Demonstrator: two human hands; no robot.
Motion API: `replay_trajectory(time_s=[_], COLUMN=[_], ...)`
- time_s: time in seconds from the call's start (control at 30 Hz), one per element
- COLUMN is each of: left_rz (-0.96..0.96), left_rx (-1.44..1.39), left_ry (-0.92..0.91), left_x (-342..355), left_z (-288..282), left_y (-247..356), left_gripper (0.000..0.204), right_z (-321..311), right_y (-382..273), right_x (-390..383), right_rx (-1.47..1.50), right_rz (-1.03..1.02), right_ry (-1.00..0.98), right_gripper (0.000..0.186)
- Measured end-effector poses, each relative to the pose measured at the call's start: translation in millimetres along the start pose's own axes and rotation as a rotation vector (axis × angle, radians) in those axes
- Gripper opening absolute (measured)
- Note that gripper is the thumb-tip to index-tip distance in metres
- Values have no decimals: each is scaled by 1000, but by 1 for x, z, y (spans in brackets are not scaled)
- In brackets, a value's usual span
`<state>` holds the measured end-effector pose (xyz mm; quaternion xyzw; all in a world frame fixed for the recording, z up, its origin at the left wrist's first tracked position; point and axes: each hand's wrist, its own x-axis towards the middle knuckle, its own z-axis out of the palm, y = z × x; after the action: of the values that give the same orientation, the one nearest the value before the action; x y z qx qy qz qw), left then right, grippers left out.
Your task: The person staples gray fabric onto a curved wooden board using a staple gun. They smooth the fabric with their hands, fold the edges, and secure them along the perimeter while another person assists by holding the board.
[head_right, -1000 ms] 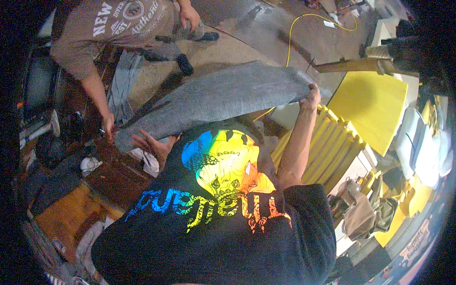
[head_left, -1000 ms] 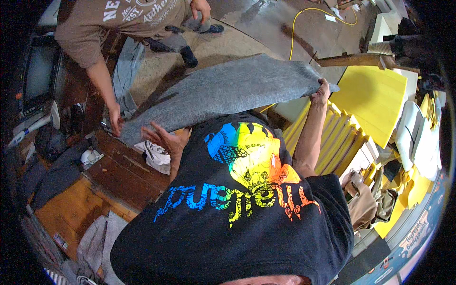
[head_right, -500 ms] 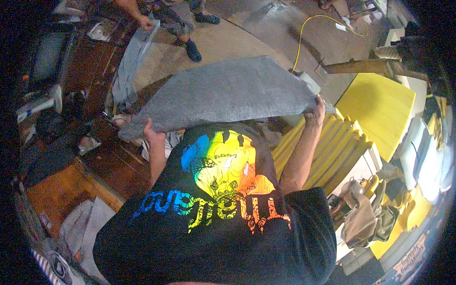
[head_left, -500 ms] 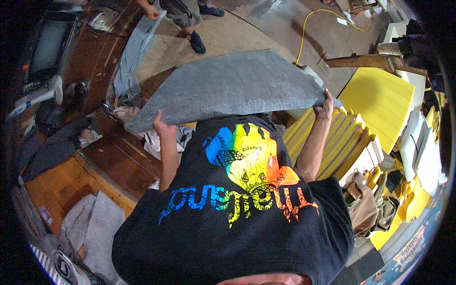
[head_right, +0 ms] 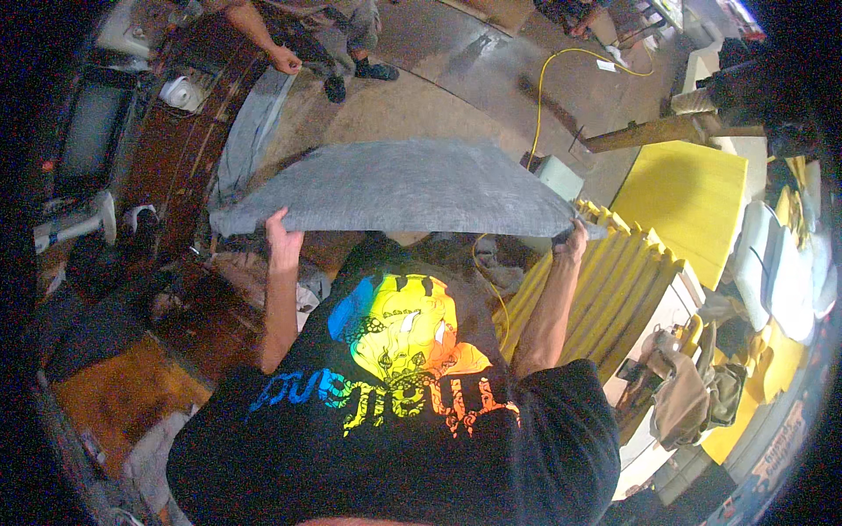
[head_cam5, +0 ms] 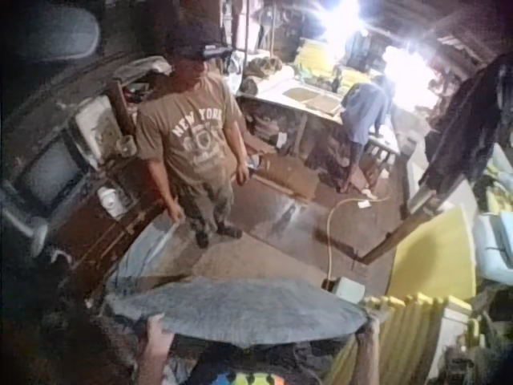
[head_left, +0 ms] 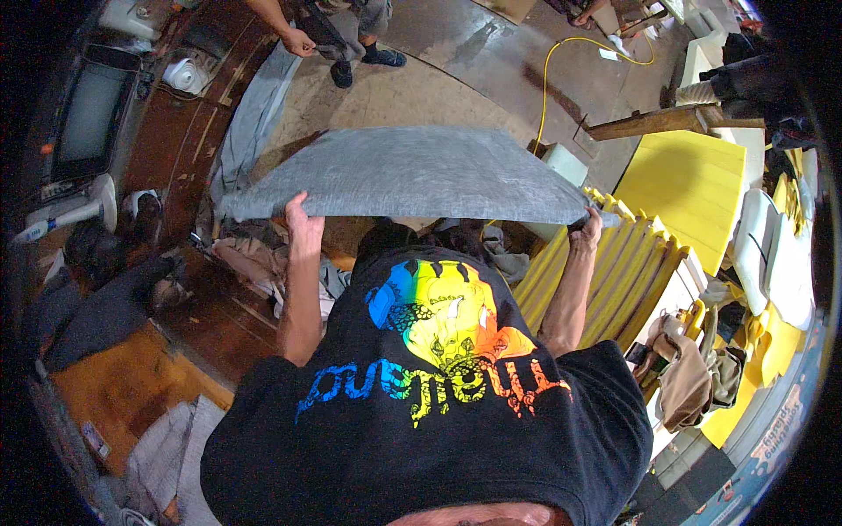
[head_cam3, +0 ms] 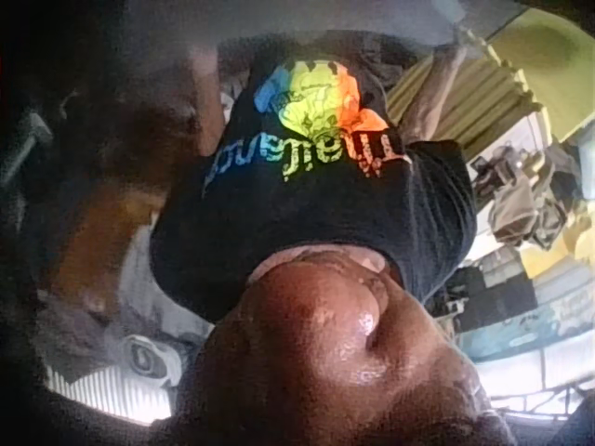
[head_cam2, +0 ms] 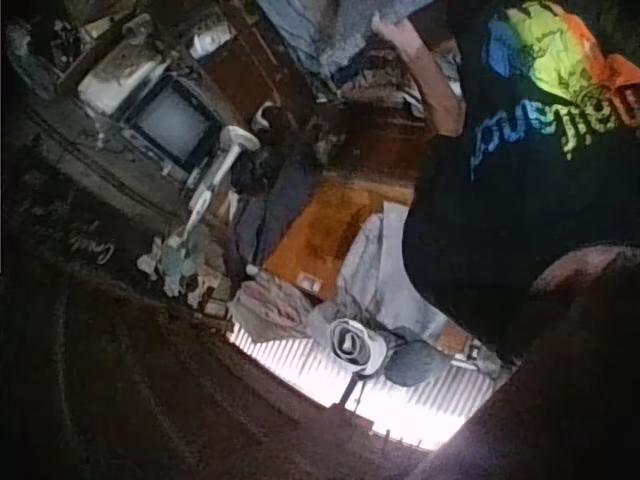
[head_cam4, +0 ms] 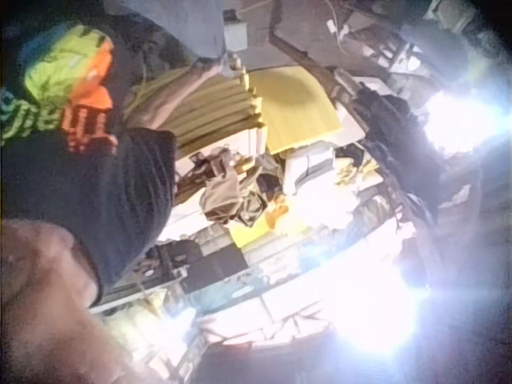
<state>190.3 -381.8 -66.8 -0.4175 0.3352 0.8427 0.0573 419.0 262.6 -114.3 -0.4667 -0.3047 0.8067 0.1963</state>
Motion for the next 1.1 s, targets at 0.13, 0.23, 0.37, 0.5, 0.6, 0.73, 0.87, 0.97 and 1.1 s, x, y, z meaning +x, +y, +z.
replay_trajectory(time_s=[0.13, 0.23, 0.37, 0.5, 0.6, 0.73, 0.87, 0.97, 1.1], left_rz=[-11, -63, -81, -18, -25, -161, -141, -205, -230], left_rx=[87, 154, 159, 218, 210, 253, 345, 293, 351], left_ry=[-37, -84, -152, -83, -90, -64, 199, 192, 300], left_x=[34, 59, 98, 109, 81, 37, 53, 64, 60], left_z=[33, 74, 90, 72, 75, 54, -34, -61, -50], left_y=[-3, -1, -2, 13, -3, -60, -95, -85, -60], left_gripper=[48, 47, 46, 55, 61, 78, 99, 101, 64], right_z=[-10, -26, -51, -10, -7, -24, -1, -22, -45], right_y=[9, 23, 47, 82, 96, 121, 153, 183, 223], right_x=[-30, -49, -67, -122, -158, -192, -234, -228, -246], right_rx=[60, 89, 127, 130, 147, 122, 136, -4, -421], right_rz=[-51, -48, -14, 79, 132, 242, 470, 644, 596], right_ry=[100, 160, 157, 206, 175, 185, 63, 43, -192], right_gripper=[41, 41, 45, 48, 49, 48, 48, 46, 46])
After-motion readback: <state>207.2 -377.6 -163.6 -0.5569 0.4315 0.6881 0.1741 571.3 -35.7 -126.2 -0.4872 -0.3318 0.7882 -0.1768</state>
